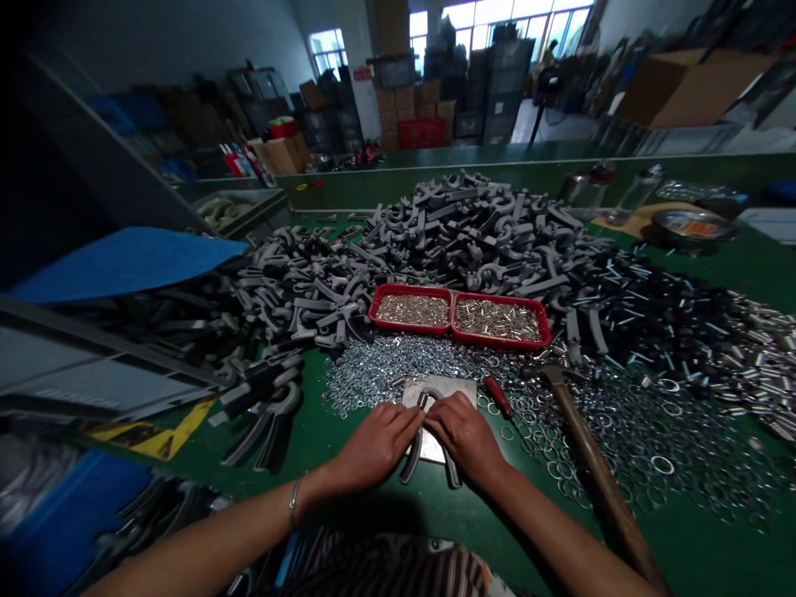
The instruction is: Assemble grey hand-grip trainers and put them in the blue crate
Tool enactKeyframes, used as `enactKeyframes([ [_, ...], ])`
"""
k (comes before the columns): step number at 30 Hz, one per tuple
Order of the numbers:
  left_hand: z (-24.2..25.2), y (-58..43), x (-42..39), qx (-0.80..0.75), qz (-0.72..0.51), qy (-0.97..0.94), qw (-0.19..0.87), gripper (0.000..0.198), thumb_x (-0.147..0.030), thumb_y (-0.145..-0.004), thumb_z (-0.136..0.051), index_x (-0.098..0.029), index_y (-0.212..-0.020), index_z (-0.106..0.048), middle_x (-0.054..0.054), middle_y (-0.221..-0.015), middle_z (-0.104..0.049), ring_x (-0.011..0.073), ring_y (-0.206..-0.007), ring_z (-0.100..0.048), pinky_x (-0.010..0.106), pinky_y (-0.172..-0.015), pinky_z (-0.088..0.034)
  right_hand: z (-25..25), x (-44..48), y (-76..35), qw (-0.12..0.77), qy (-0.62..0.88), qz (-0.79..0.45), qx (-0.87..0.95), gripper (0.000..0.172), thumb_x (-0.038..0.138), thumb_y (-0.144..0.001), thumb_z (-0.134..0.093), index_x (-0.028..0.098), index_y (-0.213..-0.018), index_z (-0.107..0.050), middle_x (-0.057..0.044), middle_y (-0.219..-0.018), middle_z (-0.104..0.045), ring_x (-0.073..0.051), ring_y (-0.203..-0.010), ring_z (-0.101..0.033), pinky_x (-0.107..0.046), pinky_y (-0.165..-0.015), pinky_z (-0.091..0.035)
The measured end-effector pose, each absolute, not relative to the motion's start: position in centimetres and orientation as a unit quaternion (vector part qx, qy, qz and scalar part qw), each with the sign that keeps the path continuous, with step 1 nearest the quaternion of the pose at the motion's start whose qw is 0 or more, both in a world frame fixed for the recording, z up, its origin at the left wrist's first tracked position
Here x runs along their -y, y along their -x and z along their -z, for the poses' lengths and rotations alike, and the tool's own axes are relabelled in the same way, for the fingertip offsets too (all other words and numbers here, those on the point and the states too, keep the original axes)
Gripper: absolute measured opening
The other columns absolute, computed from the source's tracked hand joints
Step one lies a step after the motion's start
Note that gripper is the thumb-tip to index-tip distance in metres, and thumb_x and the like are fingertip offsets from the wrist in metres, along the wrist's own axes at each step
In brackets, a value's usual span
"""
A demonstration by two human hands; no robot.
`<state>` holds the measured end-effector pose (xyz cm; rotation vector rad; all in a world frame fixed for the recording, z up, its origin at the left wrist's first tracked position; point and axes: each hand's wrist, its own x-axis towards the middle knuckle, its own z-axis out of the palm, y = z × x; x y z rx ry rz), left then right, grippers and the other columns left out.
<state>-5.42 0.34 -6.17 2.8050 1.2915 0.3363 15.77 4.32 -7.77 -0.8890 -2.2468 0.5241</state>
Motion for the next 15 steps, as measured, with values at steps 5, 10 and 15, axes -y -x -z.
enactKeyframes([
  [5,5.8,5.7,-0.6,-0.479,-0.203,-0.836,0.176,0.032,-0.018,-0.100,-0.051,-0.025,-0.129,-0.061,0.005,-0.120,-0.066,0.0219,-0.110,-0.054,0.039,-0.096,-0.042,8.0,-4.6,-15.5,0.301,0.330,-0.144,0.883,0.014,0.023,-0.101,-0.054,0.015,-0.097,-0.064,-0.009,-0.091,-0.067,-0.022,-0.087,-0.055,-0.035,-0.077,-0.047],
  [10,4.4,6.9,-3.9,-0.504,-0.256,-0.799,0.204,0.021,-0.017,-0.098,-0.054,-0.021,-0.112,-0.069,0.005,-0.110,-0.070,0.0214,-0.106,-0.057,0.039,-0.098,-0.043,7.4,-4.9,-15.6,0.249,0.315,-0.089,0.912,0.019,0.023,-0.102,-0.051,0.014,-0.092,-0.065,-0.009,-0.085,-0.065,-0.022,-0.083,-0.053,-0.035,-0.073,-0.046],
  [15,3.4,8.5,-8.3,-0.510,-0.290,-0.795,0.158,0.020,-0.017,-0.097,-0.054,-0.019,-0.110,-0.069,0.006,-0.111,-0.071,0.0215,-0.107,-0.060,0.041,-0.101,-0.043,6.7,-5.0,-15.7,0.212,0.306,-0.049,0.927,0.023,0.019,-0.102,-0.048,0.012,-0.090,-0.066,-0.010,-0.084,-0.064,-0.024,-0.081,-0.053,-0.036,-0.069,-0.047],
])
